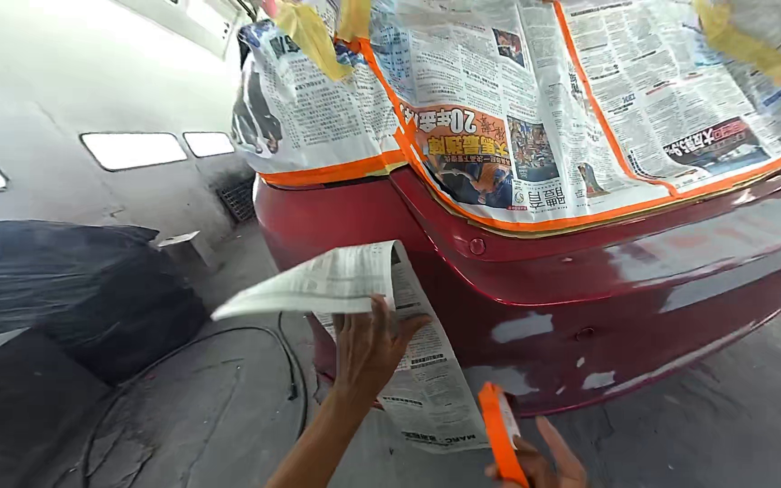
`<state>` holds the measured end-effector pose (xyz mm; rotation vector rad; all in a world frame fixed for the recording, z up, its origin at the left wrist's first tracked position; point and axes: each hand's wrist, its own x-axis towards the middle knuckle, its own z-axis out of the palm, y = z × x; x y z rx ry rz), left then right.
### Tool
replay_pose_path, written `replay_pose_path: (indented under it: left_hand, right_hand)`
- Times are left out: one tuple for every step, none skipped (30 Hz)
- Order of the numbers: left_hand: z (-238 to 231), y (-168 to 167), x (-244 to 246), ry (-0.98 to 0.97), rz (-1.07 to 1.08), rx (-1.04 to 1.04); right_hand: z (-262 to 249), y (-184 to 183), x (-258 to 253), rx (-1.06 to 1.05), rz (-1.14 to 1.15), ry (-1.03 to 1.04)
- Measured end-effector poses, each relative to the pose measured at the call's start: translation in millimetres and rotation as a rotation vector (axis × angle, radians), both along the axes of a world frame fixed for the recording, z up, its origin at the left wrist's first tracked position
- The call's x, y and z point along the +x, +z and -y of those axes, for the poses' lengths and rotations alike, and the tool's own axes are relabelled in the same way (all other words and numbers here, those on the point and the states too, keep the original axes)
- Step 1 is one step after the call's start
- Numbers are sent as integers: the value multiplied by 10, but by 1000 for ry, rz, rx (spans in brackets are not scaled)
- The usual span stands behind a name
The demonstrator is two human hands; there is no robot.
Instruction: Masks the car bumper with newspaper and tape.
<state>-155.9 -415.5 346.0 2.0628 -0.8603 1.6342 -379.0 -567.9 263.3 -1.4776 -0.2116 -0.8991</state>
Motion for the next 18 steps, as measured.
replay_pose_path:
  left_hand:
    - [-32,-3,-14,6,0,-32]
    - [-53,7,-15,-2,6,-66]
    - [-66,33,-18,-31,-6,-90]
    - [-81,54,-30,-90,-38,-99]
    - [-83,73,-37,-121,-39,-95]
    - [-74,85,-45,-135,-24,-80]
    - [-64,89,-52,-148,-11,-60]
    - [-46,94,-52,-159,-5,-42]
    - [-31,95,-46,-169,-17,-25]
    - [-17,88,-40,-174,-34,-24]
    - [-11,81,-39,-176,-55,-29]
    - [-13,83,-41,-179,-70,-30]
    - [-21,93,-44,-185,-82,-30]
    - [-35,106,-51,-196,-97,-28]
    - [-54,119,-59,-221,-121,-29]
    - [-79,127,-62,-259,-146,-34]
    - [-104,139,-59,-293,-163,-36]
    - [-129,156,-55,-318,-178,-34]
  right_hand:
    - [-63,64,103,-27,22,-5]
    - [-118,98,200,-55,43,-21]
    - [-168,119,293,-87,55,-56]
    - [-213,131,382,-125,63,-113]
    - [-247,138,468,-179,76,-189]
    - [-272,150,547,-248,95,-271]
    - [-289,177,613,-328,109,-351]
    - [-299,219,678,-406,124,-421]
    - [-307,268,746,-486,135,-487]
    - [-315,299,823,-564,159,-550]
    - [-321,307,909,-642,189,-619]
    - [-323,299,1001,-708,230,-678]
    - [-318,291,1086,-774,251,-719]
    - [-315,293,1168,-819,268,-751]
    - [-312,298,1242,-856,277,-788]
    - [-308,304,1304,-888,275,-826]
    - [-300,306,1361,-919,273,-857]
    - [-287,307,1412,-953,267,-881]
